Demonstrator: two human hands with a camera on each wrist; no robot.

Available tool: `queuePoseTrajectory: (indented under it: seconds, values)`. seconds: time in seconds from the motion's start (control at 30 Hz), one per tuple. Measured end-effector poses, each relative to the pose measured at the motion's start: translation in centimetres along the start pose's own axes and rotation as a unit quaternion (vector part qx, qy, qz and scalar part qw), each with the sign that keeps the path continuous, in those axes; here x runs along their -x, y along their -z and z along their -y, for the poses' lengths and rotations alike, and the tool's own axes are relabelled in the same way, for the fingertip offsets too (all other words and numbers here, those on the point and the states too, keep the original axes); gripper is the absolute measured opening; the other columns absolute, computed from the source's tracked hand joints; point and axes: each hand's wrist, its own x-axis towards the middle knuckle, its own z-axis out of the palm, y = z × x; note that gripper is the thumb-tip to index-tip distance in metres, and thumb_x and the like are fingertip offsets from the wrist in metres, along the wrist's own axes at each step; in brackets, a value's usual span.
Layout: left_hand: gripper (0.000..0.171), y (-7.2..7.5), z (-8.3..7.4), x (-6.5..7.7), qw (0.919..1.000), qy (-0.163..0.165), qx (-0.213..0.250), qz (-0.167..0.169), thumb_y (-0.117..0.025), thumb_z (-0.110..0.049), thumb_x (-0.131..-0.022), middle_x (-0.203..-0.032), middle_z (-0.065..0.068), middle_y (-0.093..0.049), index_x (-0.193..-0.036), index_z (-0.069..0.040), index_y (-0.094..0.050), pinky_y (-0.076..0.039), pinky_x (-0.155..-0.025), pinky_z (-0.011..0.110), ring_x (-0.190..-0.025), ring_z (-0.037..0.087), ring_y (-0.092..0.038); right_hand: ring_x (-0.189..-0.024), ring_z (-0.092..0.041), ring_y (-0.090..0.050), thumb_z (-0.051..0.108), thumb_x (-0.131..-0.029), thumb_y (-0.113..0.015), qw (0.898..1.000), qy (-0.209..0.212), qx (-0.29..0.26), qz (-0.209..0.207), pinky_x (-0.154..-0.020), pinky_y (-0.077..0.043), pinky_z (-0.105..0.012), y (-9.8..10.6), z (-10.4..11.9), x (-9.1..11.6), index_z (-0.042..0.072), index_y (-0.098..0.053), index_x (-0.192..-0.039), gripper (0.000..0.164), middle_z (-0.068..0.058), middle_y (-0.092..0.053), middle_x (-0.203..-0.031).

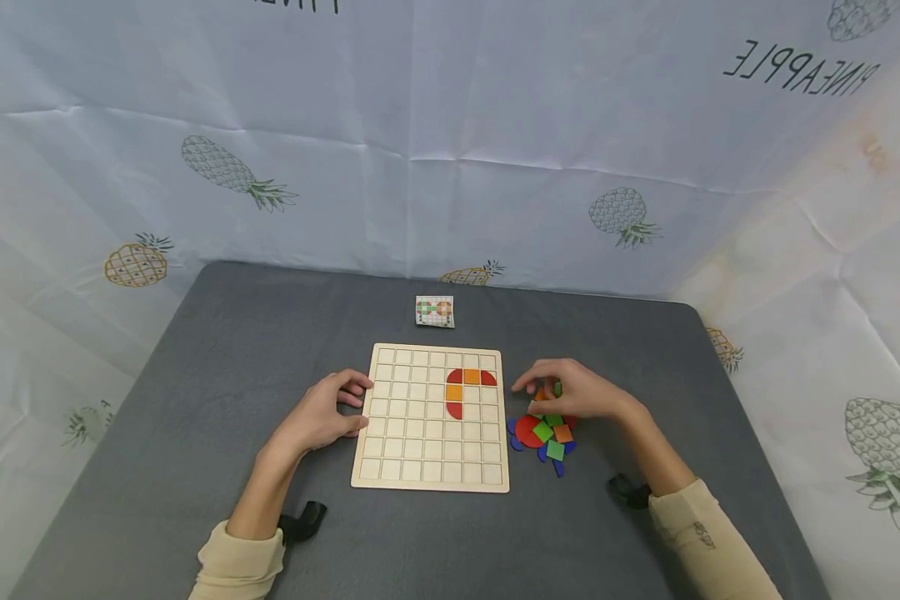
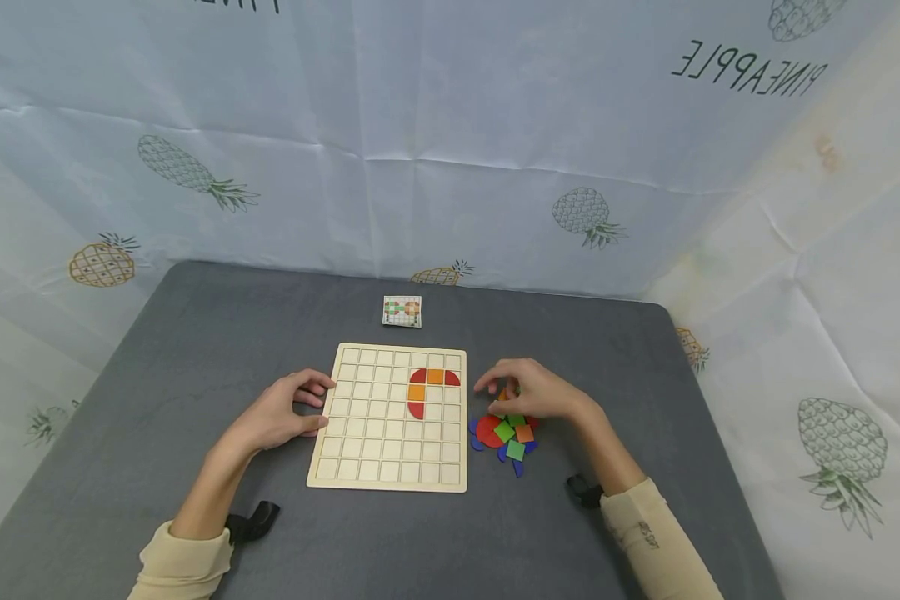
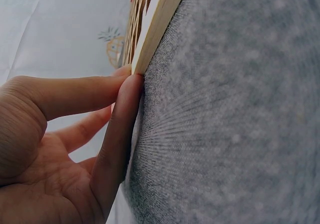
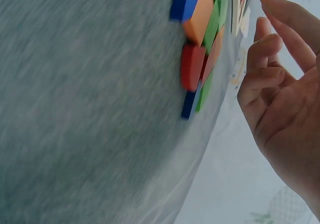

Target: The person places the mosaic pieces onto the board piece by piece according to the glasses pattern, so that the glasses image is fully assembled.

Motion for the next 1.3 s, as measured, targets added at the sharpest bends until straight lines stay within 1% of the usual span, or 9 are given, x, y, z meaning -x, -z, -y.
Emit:
queuePoseTrajectory:
  seconds: [0.17, 0.3, 0.47, 0.67, 0.87, 1.0, 1.17, 1.3]
  values:
    - [0.05, 0.0, 0.1, -0.1, 1.0, 0.002, -0.004, -0.002, -0.082, 0.006, -0.086, -0.123, 0.02, -0.063, -0.132, 0.0, -0.066, -0.063, -0.069, 0.03, -0.111, 0.033, -0.066, -0.074, -0.006, -0.056, 0.015, -0.096, -0.084, 1.0, -0.014, 0.004, -0.009, -0.066, -0.052, -0.024, 0.6, -1.1, 0.9, 0.015, -0.079, -0.126, 0.031, -0.003, -0.072, -0.108]
    - [0.05, -0.1, 0.3, -0.2, 1.0, 0.0, -0.006, -0.004, -0.082, 0.006, -0.086, -0.123, 0.02, -0.063, -0.132, 0.0, -0.066, -0.062, -0.069, 0.03, -0.11, 0.032, -0.066, -0.072, -0.007, -0.055, 0.014, -0.095, -0.084, 1.0, -0.025, 0.011, -0.011, -0.065, -0.051, -0.024, 1.0, -1.9, 1.3, 0.012, -0.079, -0.127, 0.032, -0.005, -0.073, -0.111]
    - [0.05, -0.1, 0.4, -0.2, 1.0, -0.002, -0.003, -0.004, -0.082, 0.006, -0.086, -0.122, 0.02, -0.063, -0.132, 0.0, -0.066, -0.063, -0.068, 0.03, -0.11, 0.032, -0.066, -0.069, -0.006, -0.052, 0.017, -0.094, -0.085, 0.999, -0.043, 0.021, -0.006, -0.063, -0.049, -0.023, 1.1, -2.5, 1.5, 0.009, -0.078, -0.125, 0.033, -0.008, -0.072, -0.111]
    - [0.05, -0.1, 0.4, -0.2, 1.0, -0.003, -0.001, -0.002, -0.081, 0.007, -0.086, -0.123, 0.021, -0.063, -0.132, 0.0, -0.066, -0.063, -0.068, 0.03, -0.111, 0.032, -0.066, -0.072, -0.004, -0.052, 0.02, -0.095, -0.085, 0.998, -0.054, 0.029, -0.009, -0.066, -0.048, -0.023, 1.0, -2.9, 1.4, 0.01, -0.079, -0.124, 0.031, -0.009, -0.074, -0.115]
    - [0.05, -0.1, 0.4, -0.2, 1.0, -0.006, -0.003, -0.003, -0.082, 0.007, -0.086, -0.122, 0.021, -0.063, -0.132, 0.001, -0.065, -0.063, -0.068, 0.029, -0.11, 0.032, -0.066, -0.073, -0.004, -0.052, 0.023, -0.094, -0.086, 0.997, -0.059, 0.041, -0.02, -0.067, -0.048, -0.023, 0.9, -3.1, 1.1, 0.011, -0.078, -0.122, 0.032, -0.005, -0.073, -0.11]
    - [0.05, -0.1, 0.3, -0.2, 0.9999, -0.009, -0.007, -0.006, -0.083, 0.007, -0.085, -0.121, 0.021, -0.064, -0.132, 0.001, -0.066, -0.062, -0.068, 0.028, -0.109, 0.032, -0.066, -0.071, -0.005, -0.052, 0.024, -0.092, -0.088, 0.997, -0.064, 0.036, -0.023, -0.066, -0.048, -0.023, 0.9, -3.1, 0.8, 0.009, -0.078, -0.12, 0.033, -0.004, -0.073, -0.106]
    - [0.05, -0.1, 0.3, -0.1, 0.9999, -0.009, -0.005, -0.004, -0.082, 0.007, -0.085, -0.121, 0.021, -0.063, -0.132, 0.002, -0.065, -0.063, -0.067, 0.03, -0.108, 0.033, -0.066, -0.069, -0.006, -0.052, 0.023, -0.092, -0.088, 0.997, -0.071, 0.033, -0.019, -0.065, -0.048, -0.023, 1.1, -3.2, 0.6, 0.009, -0.078, -0.119, 0.032, -0.005, -0.074, -0.106]
    - [0.05, -0.1, 0.3, -0.1, 1.0, -0.003, -0.001, -0.006, -0.082, 0.007, -0.085, -0.122, 0.02, -0.064, -0.132, 0.0, -0.066, -0.063, -0.068, 0.029, -0.11, 0.032, -0.066, -0.069, -0.007, -0.053, 0.022, -0.09, -0.088, 0.997, -0.075, 0.034, -0.012, -0.065, -0.049, -0.023, 1.3, -3.3, 0.6, 0.009, -0.078, -0.119, 0.033, -0.005, -0.075, -0.107]
